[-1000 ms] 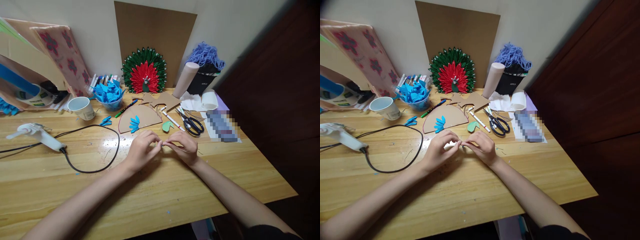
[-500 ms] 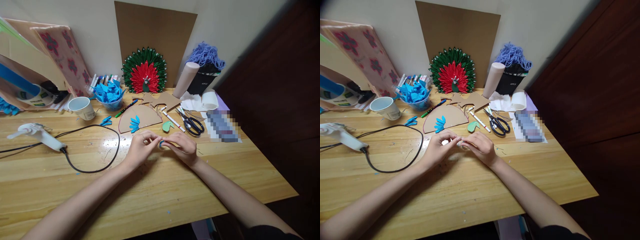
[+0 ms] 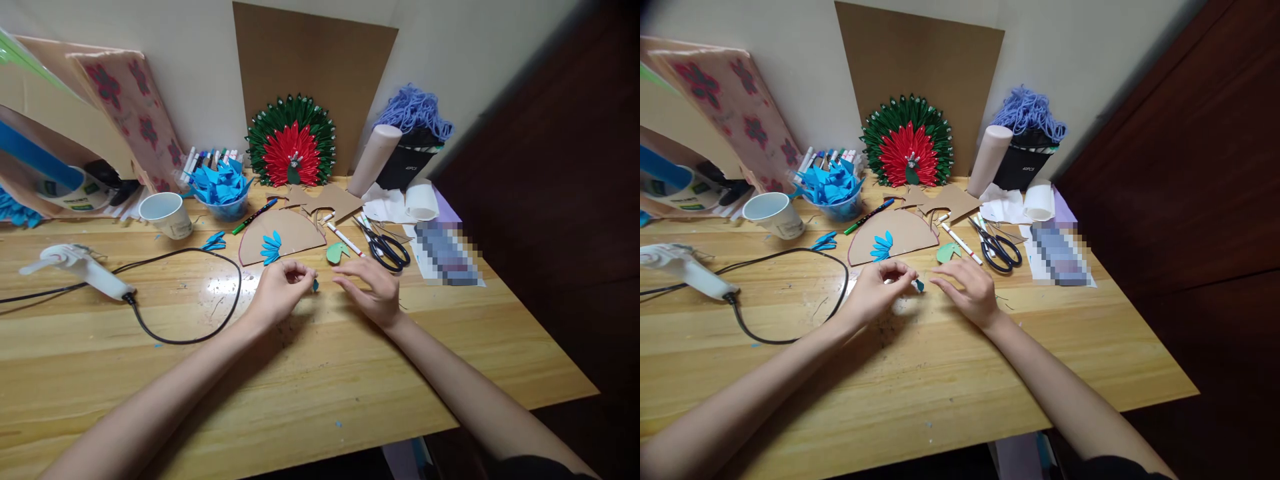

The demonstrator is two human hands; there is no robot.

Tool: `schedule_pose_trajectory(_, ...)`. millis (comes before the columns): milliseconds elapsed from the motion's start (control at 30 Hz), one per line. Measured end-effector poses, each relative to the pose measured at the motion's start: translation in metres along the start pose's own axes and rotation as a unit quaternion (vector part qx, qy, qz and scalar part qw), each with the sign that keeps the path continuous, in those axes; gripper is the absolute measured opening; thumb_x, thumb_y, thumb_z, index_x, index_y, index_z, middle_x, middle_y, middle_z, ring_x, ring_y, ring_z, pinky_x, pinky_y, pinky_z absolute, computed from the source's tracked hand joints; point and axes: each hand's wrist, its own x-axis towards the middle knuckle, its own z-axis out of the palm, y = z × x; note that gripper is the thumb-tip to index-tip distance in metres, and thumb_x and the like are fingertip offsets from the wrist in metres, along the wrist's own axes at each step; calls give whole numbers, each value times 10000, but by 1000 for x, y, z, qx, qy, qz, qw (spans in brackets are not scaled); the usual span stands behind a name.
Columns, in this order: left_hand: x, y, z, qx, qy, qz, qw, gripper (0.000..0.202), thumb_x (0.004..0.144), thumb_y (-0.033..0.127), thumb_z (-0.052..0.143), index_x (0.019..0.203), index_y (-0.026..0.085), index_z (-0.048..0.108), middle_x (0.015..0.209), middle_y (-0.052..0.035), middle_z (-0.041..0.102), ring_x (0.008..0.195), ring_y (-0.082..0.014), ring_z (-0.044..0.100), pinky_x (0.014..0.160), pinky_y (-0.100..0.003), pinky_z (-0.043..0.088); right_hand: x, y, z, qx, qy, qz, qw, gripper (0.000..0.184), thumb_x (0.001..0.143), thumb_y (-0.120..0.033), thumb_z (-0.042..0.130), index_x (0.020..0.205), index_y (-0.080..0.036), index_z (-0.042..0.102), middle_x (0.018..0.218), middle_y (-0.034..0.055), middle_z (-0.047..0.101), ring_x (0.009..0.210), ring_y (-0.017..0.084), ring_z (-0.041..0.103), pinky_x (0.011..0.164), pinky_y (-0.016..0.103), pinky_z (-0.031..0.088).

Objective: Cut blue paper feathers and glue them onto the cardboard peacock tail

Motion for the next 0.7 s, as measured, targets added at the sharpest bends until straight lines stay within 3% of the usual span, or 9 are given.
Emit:
schedule_pose_trajectory(133, 1, 1, -1, -5, -12, 4, 1000, 190, 735, 314, 597, 695, 130, 626, 698, -48, 654, 640, -135, 607, 628, -247, 468, 1, 3, 10, 75, -109, 137, 982, 399, 671, -341, 769, 1029, -217, 646, 949, 67, 671, 883, 208, 601, 775, 358, 497)
schedule_pose_trajectory(267, 1, 0, 1, -12, -18, 11, 1000, 201, 730, 327, 597, 679, 134, 618, 693, -43, 645, 641, -136, 592, 614, -247, 464, -2, 0, 20, 138, -140, 189, 962, 135, 760, -271, 696, 880, -209, 688, 856, 48, 680, 841, 184, 598, 777, 343, 481)
schedule_pose_trajectory(400, 5, 2, -3, -1, 11, 13, 1000, 212, 741, 347, 591, 706, 140, 616, 681, -32, 634, 621, -133, 577, 589, -246, 449, -5, -1, 21, 171, -134, 232, 948, 104, 768, -285, 682, 792, -185, 695, 773, 43, 665, 758, 166, 598, 709, 318, 484)
schedule_pose_trajectory(533, 15, 16, -34, 49, 124, 58, 989, 198, 753, 338, 576, 698, 152, 618, 692, -21, 633, 635, -127, 554, 594, -237, 421, -5, -1, 15, 204, -134, 273, 931, 155, 756, -316, 688, 756, -161, 683, 772, 49, 651, 728, 156, 602, 682, 306, 495)
schedule_pose_trajectory(633, 23, 29, -76, 85, 284, 115, 948, 157, 766, 302, 550, 693, 166, 581, 680, 0, 601, 638, -120, 533, 605, -226, 408, -5, -1, 10, 234, -128, 285, 921, 184, 758, -336, 681, 756, -153, 669, 774, 50, 640, 712, 154, 605, 644, 289, 504)
schedule_pose_trajectory(700, 26, 35, -100, 122, 362, 140, 913, 203, 801, 317, 509, 663, 171, 545, 630, 10, 556, 602, -116, 508, 584, -224, 389, -6, -1, 8, 229, -120, 286, 923, 189, 760, -341, 677, 742, -154, 656, 764, 48, 632, 706, 158, 604, 628, 283, 504)
